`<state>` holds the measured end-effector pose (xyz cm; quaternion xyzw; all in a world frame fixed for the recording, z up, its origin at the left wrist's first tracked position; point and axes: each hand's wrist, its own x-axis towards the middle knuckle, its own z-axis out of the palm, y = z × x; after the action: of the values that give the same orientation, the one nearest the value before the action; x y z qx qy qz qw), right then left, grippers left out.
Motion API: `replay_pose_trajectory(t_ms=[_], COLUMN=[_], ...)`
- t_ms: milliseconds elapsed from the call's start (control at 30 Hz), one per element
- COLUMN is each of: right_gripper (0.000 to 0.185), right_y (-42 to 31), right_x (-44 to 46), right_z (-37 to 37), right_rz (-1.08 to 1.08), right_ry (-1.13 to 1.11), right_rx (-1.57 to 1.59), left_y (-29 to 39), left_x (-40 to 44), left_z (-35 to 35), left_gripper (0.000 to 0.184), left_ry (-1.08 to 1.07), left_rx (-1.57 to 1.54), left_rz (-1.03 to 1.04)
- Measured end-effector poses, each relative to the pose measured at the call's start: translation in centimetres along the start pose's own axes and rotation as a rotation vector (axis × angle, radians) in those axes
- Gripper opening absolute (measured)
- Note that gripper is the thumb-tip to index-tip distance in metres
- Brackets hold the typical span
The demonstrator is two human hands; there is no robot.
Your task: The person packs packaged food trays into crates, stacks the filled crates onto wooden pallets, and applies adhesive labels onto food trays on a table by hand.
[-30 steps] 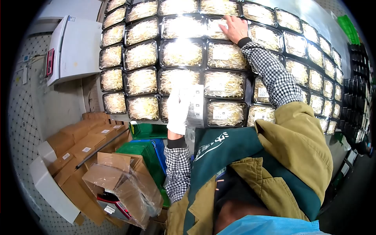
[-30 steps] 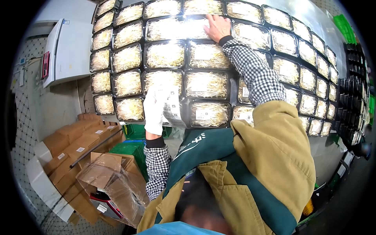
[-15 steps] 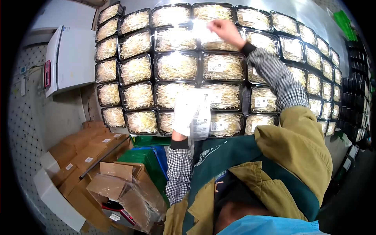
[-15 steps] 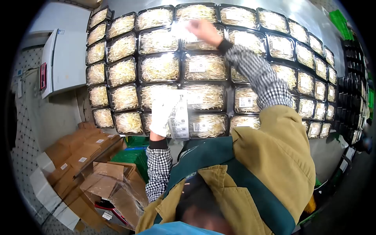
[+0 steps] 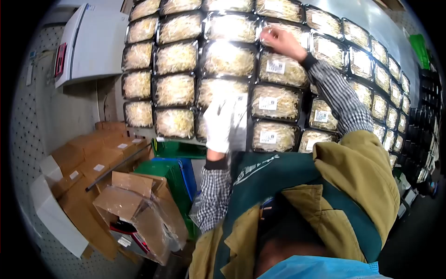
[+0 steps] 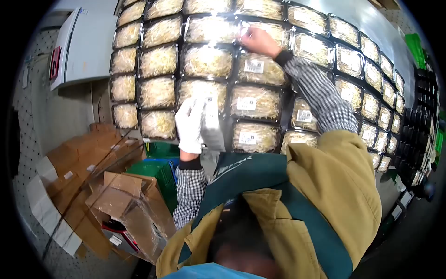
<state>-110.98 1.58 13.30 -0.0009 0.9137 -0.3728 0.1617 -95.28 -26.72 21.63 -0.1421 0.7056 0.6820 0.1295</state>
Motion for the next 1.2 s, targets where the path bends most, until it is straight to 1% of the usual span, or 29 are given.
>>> replay_pose_trajectory(t_ms=[33, 67, 100, 133, 167, 233, 267, 300, 333, 367, 400, 433, 500, 567, 600, 633, 700, 733, 833, 867, 900, 967, 1000, 1033, 1067, 1100, 1133, 1167, 1200], right_gripper=[0.059, 0.062, 0.061, 0.048, 0.027, 0.014, 0.012, 0.012, 0.012, 0.013, 0.018, 0.022, 0.027, 0.027, 0.026, 0.024, 0.024, 0.024, 0.03, 0.024, 0.027, 0.033, 0.03, 0.023, 0.02, 0.017, 0.012, 0.015, 0.018], right_y=[-4.0, -9.2, -9.8, -12.0, -13.3, -12.9, -12.1, -11.1, -10.3, -10.0, -10.7, -10.4, -13.6, -15.7, -16.0, -16.4, -16.2, -16.7, -16.3, -15.6, -17.0, -22.2, -23.6, -25.9, -25.8, -25.4, -24.2, -21.5, -19.8], right_x=[-4.7, -9.3, -11.5, -14.0, -15.5, -16.3, -16.3, -16.1, -16.1, -16.4, -16.9, -17.4, -18.6, -18.2, -17.7, -17.5, -17.4, -17.6, -18.2, -18.5, -19.6, -22.3, -23.7, -25.4, -25.7, -25.6, -24.6, -22.5, -20.5], right_z=[1.1, 0.9, 3.0, 3.8, 4.2, 5.3, 5.7, 6.5, 7.2, 8.2, 9.7, 12.9, 16.9, 21.6, 23.6, 25.0, 26.4, 26.2, 24.8, 24.6, 23.8, 21.7, 21.9, 21.0, 20.9, 20.8, 19.8, 19.7, 18.3], right_rz=[-0.23, -0.114, -0.173, -0.109, -0.013, -0.06, -0.038, -0.039, -0.013, 0.01, -0.089, -0.157, -0.192, -0.198, -0.26, -0.304, -0.438, -0.44, -0.248, -0.229, -0.116, 0.014, -0.018, -0.033, -0.058, -0.086, -0.134, -0.005, 0.028], right_ry=[-0.21, -0.484, -0.539, -0.539, -0.489, -0.398, -0.307, -0.15, -0.113, -0.072, -0.041, -0.026, 0.02, 0.159, 0.227, 0.292, 0.446, 0.471, 0.524, 0.543, 0.387, -0.019, -0.173, -0.277, -0.279, -0.285, -0.145, 0.0, 0.015], right_rx=[0.293, 0.412, 0.479, 0.583, 0.616, 0.766, 0.754, 0.714, 0.666, 0.618, 0.341, 0.34, 0.17, 0.026, -0.041, -0.232, -0.438, -0.466, -0.546, -0.517, -0.249, 0.292, 0.631, 0.792, 0.823, 0.85, 0.755, 0.741, 0.696], left_y=[-0.4, -0.5, -0.5, -0.8, -0.9, -1.0, -3.2, -2.6, -0.3, 0.9, 1.1, 1.2, 1.4, 3.1, 3.1, 3.0, 2.5, 2.1, 1.2, 1.0, 0.7, -1.4, -3.2, -4.9, -5.7, -6.0, -5.4, -4.6, -4.3], left_x=[0.0, -0.6, -1.1, -1.5, -2.3, -4.0, -4.3, -5.3, -7.4, -9.0, -9.7, -11.0, -13.2, -15.0, -15.6, -15.6, -15.1, -14.8, -13.9, -13.7, -13.3, -12.2, -11.4, -10.5, -9.9, -9.5, -9.4, -9.3, -9.3], left_z=[0.0, 0.1, -0.1, -0.9, -1.7, -3.8, -6.1, -8.8, -11.3, -14.6, -18.2, -21.7, -27.3, -29.3, -30.8, -31.3, -31.1, -31.2, -28.9, -27.5, -26.0, -24.0, -23.3, -22.7, -22.3, -22.1, -22.2, -22.4, -22.5], left_gripper=[0.019, 0.017, 0.016, 0.015, 0.015, 0.015, 0.019, 0.017, 0.016, 0.014, 0.014, 0.017, 0.029, 0.04, 0.048, 0.049, 0.05, 0.05, 0.023, 0.018, 0.014, 0.007, 0.008, 0.011, 0.013, 0.01, 0.008, 0.01, 0.013], left_ry=[-0.003, 0.033, 0.065, 0.032, -0.032, -0.16, -0.245, -0.378, -0.346, -0.213, -0.186, -0.007, 0.268, 0.317, 0.27, 0.241, 0.178, 0.118, -0.009, -0.023, -0.036, -0.112, -0.104, -0.1, -0.137, -0.216, -0.287, -0.352, -0.412], left_rx=[0.094, 0.106, 0.116, 0.155, 0.169, 0.202, 0.33, 0.483, 0.023, 0.019, 0.107, 0.136, 0.079, -0.065, -0.082, -0.056, -0.004, 0.025, -0.008, 0.016, 0.038, 0.1, 0.138, 0.175, 0.216, 0.05, 0.079, 0.108, 0.138], left_rz=[0.165, 0.176, 0.192, 0.188, 0.195, 0.204, 0.321, 0.259, -0.082, -0.127, 0.075, 0.179, 0.194, 0.238, 0.239, 0.28, 0.361, 0.312, 0.138, 0.1, 0.064, 0.159, 0.222, 0.288, 0.283, 0.189, 0.235, 0.277, 0.316])
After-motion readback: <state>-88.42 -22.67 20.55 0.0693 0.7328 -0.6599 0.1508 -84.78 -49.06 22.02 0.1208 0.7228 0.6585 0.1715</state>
